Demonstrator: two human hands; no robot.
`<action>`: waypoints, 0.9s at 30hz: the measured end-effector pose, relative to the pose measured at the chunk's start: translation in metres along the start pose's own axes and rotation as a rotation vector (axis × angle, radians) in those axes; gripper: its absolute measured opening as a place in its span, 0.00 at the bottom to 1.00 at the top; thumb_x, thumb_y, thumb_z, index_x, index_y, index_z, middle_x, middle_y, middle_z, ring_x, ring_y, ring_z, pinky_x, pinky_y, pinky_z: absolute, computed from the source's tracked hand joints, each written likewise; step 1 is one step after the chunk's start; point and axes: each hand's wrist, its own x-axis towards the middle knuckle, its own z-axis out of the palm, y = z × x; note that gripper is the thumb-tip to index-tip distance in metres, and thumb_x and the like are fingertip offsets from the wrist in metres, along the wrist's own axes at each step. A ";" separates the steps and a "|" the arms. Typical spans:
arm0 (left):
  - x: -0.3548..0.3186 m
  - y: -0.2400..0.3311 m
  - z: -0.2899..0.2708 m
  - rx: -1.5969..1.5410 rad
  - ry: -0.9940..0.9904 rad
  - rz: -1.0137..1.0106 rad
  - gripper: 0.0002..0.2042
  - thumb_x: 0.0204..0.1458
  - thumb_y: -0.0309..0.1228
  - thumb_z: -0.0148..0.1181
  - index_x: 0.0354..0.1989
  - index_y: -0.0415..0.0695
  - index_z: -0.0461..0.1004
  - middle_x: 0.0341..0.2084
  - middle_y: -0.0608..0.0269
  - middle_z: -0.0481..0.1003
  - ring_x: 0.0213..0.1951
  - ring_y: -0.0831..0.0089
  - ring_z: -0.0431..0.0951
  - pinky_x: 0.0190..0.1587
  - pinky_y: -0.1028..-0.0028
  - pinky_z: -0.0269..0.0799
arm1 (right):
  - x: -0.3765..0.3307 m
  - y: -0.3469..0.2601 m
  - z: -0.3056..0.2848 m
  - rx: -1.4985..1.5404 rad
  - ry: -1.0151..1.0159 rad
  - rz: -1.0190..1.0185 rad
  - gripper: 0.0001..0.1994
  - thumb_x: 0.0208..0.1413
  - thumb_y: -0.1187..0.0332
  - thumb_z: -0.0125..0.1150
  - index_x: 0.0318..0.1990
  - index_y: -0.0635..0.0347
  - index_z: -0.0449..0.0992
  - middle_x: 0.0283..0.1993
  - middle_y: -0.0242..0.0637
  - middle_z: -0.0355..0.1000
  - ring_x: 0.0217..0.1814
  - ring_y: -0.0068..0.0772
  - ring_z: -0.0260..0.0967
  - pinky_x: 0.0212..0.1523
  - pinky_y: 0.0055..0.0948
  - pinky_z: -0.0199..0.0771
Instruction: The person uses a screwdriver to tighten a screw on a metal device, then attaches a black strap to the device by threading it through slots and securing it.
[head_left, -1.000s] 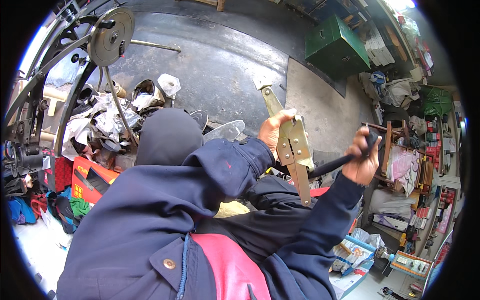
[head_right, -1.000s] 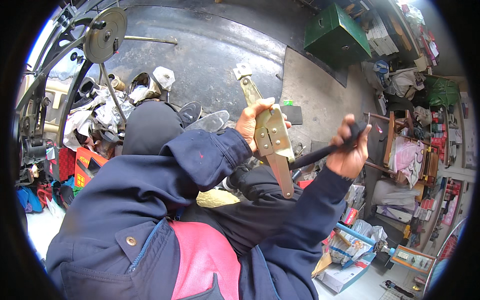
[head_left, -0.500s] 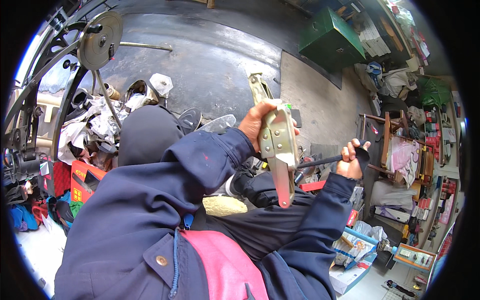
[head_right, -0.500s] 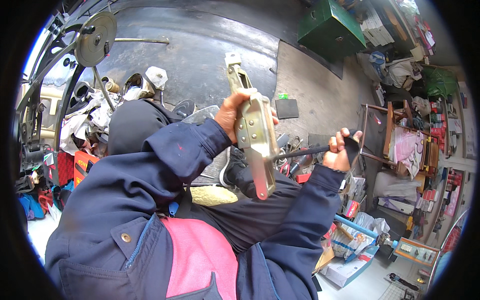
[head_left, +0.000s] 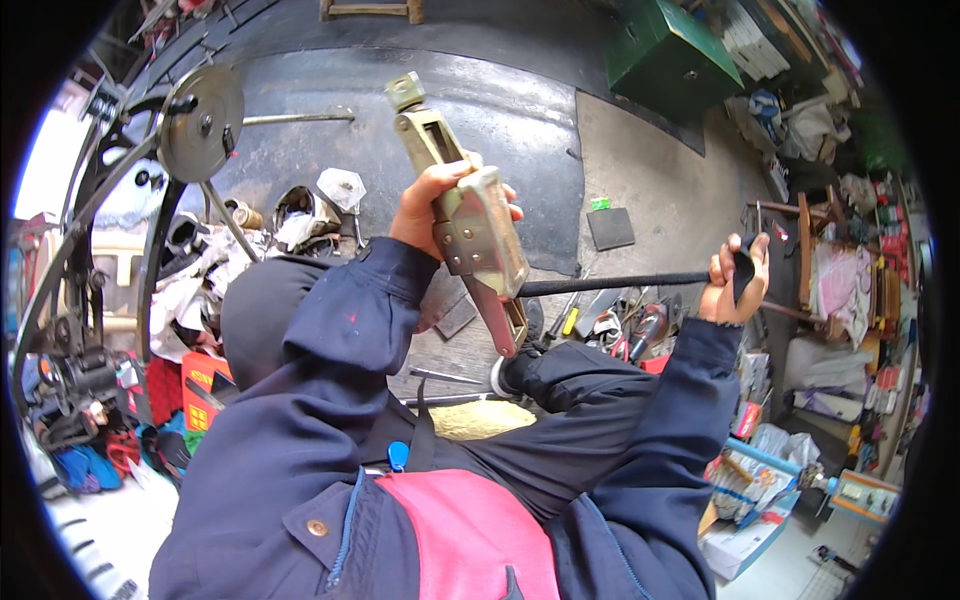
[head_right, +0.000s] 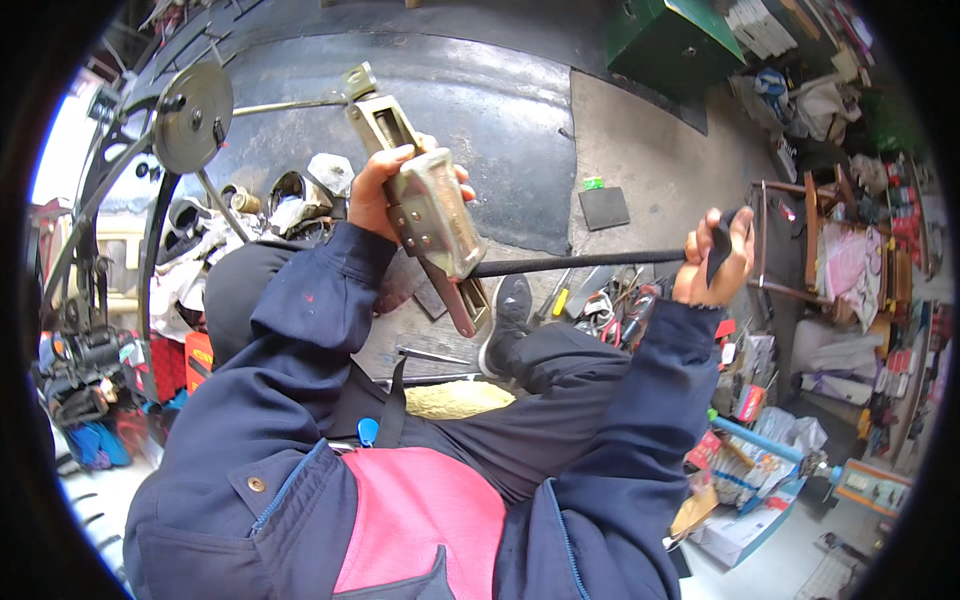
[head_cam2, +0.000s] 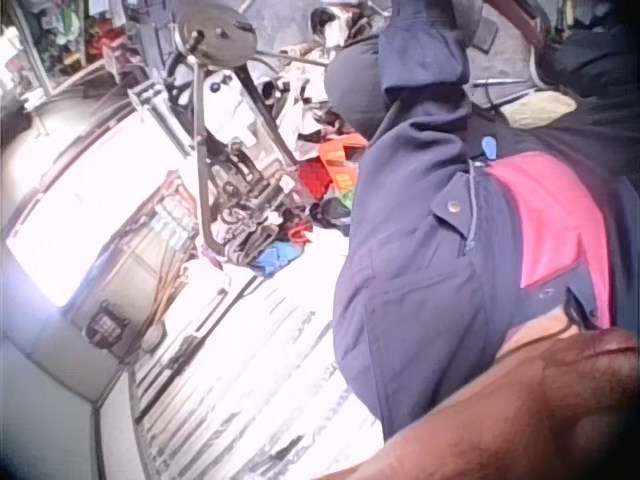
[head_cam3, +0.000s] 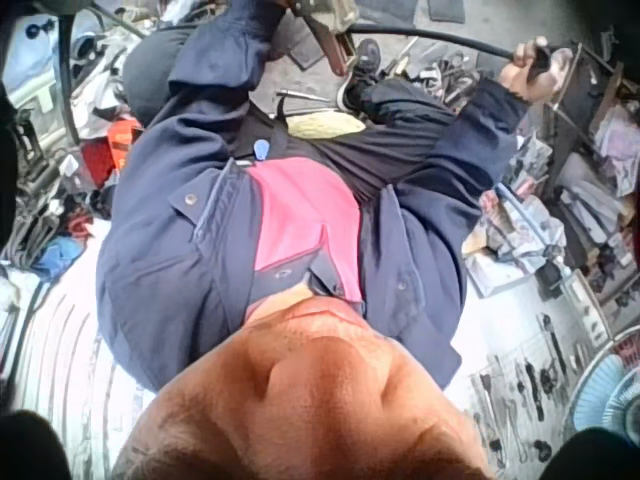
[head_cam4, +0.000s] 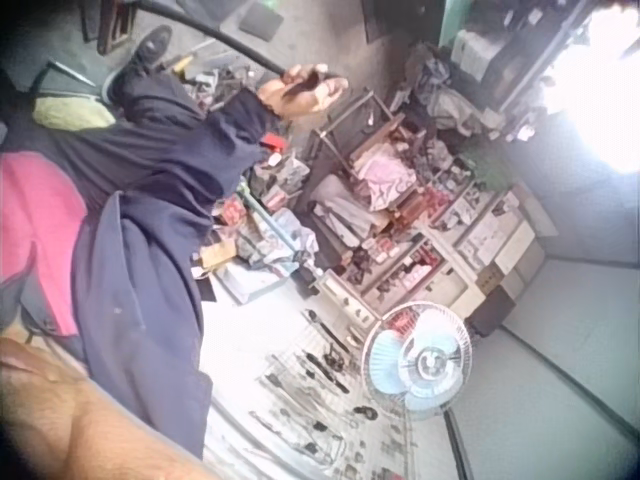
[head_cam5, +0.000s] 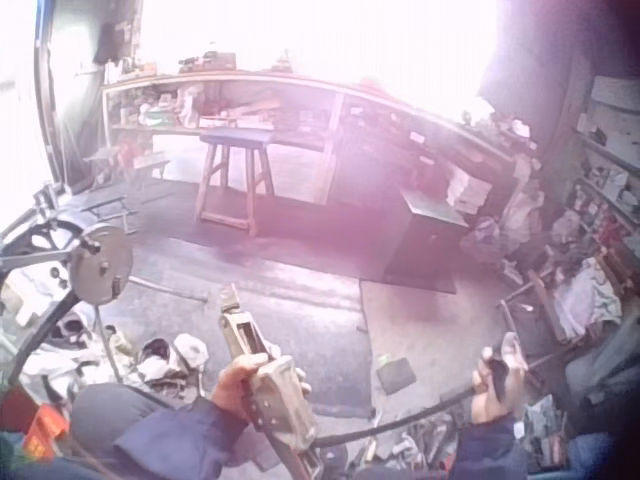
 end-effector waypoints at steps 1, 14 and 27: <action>-0.003 0.000 -0.001 0.000 0.030 0.006 0.25 0.53 0.50 0.58 0.52 0.45 0.72 0.46 0.39 0.77 0.48 0.42 0.80 0.48 0.45 0.79 | 0.003 0.002 0.002 -0.019 -0.016 -0.029 0.11 0.71 0.59 0.55 0.38 0.54 0.66 0.30 0.39 0.71 0.16 0.16 0.49 0.17 0.21 0.46; 0.007 -0.016 0.078 -0.344 -0.189 0.193 0.37 0.50 0.63 0.54 0.54 0.38 0.73 0.46 0.40 0.76 0.46 0.44 0.79 0.47 0.48 0.76 | -0.078 0.026 0.075 0.015 -0.314 0.148 0.13 0.70 0.59 0.57 0.36 0.58 0.74 0.27 0.33 0.74 0.24 0.18 0.66 0.25 0.20 0.66; -0.009 0.007 0.007 0.063 0.100 0.243 0.30 0.53 0.54 0.54 0.53 0.40 0.73 0.48 0.40 0.76 0.48 0.43 0.79 0.49 0.47 0.78 | -0.030 -0.006 -0.012 0.002 0.047 -0.005 0.12 0.70 0.58 0.56 0.40 0.57 0.73 0.27 0.36 0.71 0.14 0.15 0.51 0.14 0.19 0.51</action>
